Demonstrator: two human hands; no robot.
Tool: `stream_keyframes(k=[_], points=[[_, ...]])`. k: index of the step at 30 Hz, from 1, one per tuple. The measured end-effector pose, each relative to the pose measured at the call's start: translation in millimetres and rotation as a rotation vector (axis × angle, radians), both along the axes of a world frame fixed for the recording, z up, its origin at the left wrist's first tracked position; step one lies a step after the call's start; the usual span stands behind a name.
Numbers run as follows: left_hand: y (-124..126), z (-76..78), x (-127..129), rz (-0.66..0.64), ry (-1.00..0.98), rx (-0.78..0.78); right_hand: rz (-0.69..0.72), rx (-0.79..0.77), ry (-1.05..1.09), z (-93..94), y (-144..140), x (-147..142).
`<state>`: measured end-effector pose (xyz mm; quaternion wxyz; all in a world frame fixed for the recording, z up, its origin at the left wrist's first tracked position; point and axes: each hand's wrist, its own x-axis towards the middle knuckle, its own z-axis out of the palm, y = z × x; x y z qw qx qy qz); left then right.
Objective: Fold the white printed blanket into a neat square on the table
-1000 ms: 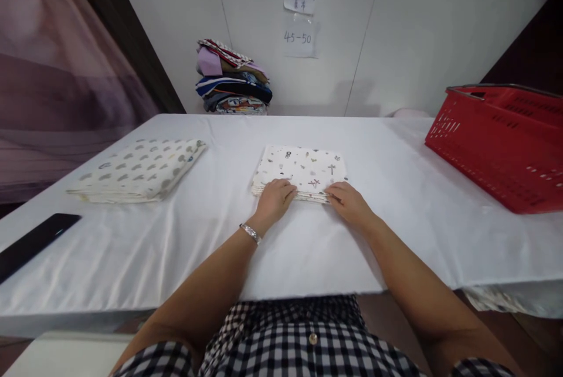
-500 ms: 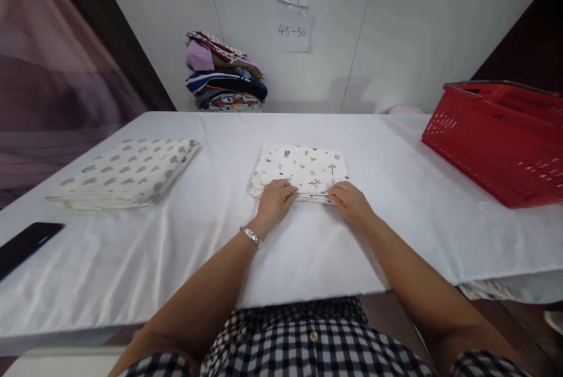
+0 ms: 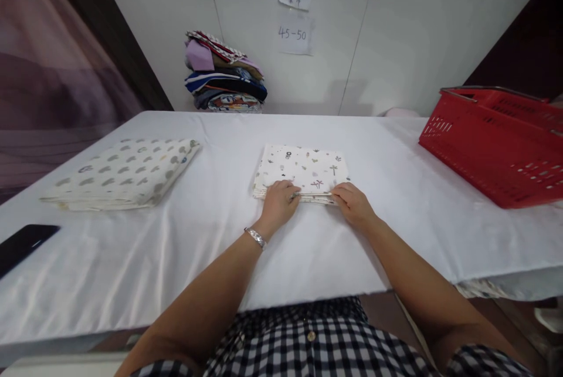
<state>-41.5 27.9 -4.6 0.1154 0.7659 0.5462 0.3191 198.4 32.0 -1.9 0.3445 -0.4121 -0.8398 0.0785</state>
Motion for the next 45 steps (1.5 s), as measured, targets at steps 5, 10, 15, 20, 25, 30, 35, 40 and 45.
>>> stream_keyframes(k=[5, 10, 15, 20, 25, 30, 35, 40, 45], points=[[-2.1, 1.4, 5.1, 0.053, -0.022, -0.009, 0.004, 0.003, -0.024, 1.0, -0.6, -1.1], [-3.5, 1.7, 7.7, 0.065, -0.047, 0.013, -0.004, 0.016, -0.023, -0.9, -0.4, -0.9], [-5.2, 5.5, 4.0, 0.019, 0.03, 0.099, 0.001, 0.024, -0.036, -1.7, -1.3, -0.4], [-5.6, 6.3, -0.9, -0.074, 0.139, 0.114, 0.022, 0.031, -0.093, 0.6, -3.5, -1.0], [-6.3, 2.4, -3.3, -0.073, 0.148, 0.116, 0.034, 0.042, -0.129, 3.2, -6.0, -0.5], [-6.0, 1.5, -7.9, -0.055, 0.162, 0.126, 0.024, 0.045, -0.132, 0.3, -7.3, 2.5], [-4.7, 0.4, -8.2, -0.042, 0.16, 0.111, 0.032, 0.054, -0.121, -3.4, -7.5, 3.8], [-6.0, 2.4, -14.8, -0.025, 0.146, 0.101, 0.019, 0.069, -0.137, -7.3, -8.0, 4.8], [-7.9, 11.8, -40.4, 0.138, 0.127, 0.081, 0.031, 0.049, -0.13, -9.3, -7.9, 7.2]])
